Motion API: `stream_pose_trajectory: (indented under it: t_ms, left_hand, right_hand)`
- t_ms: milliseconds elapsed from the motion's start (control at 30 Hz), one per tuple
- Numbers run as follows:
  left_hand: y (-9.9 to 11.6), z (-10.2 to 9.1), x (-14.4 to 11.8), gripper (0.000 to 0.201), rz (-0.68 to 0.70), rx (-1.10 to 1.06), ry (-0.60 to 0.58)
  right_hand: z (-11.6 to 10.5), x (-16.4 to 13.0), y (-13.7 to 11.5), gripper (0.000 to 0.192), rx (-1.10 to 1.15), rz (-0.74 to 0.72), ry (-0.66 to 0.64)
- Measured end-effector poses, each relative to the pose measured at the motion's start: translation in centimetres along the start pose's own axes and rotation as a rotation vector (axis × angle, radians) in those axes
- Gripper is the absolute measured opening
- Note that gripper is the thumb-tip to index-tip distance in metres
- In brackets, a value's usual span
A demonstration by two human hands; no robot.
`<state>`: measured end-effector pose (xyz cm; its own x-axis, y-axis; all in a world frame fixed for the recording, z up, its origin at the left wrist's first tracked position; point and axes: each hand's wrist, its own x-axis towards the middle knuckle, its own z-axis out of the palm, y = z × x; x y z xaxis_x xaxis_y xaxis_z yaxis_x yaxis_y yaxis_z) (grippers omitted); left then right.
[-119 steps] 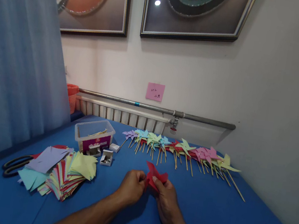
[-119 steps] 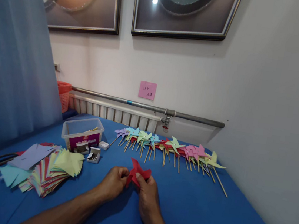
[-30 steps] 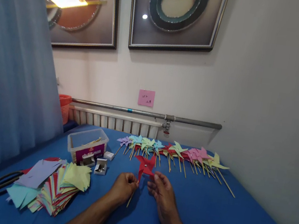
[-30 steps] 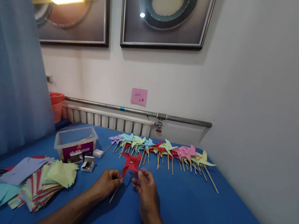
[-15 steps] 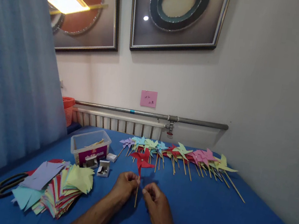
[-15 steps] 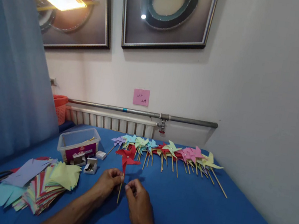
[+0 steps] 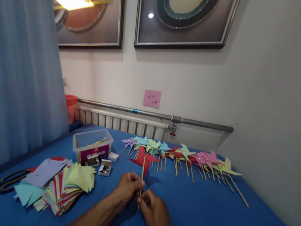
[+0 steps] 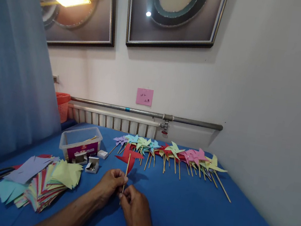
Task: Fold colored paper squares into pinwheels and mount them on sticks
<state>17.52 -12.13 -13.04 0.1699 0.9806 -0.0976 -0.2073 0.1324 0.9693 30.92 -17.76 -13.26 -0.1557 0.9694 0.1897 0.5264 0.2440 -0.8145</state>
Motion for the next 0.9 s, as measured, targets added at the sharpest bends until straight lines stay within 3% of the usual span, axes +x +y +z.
stream_pose_trajectory:
  t_ms: [467, 900]
  left_hand:
    - [0.4, 0.4, -0.3, 0.043, 0.038, -0.002, 0.014]
    - [0.0, 0.4, -0.2, 0.042, 0.026, 0.053, 0.013]
  right_hand:
    - [-0.5, -0.3, -0.7, 0.019, -0.025, 0.022, -0.038]
    - [0.1, 0.5, 1.0, 0.020, 0.093, 0.046, 0.025]
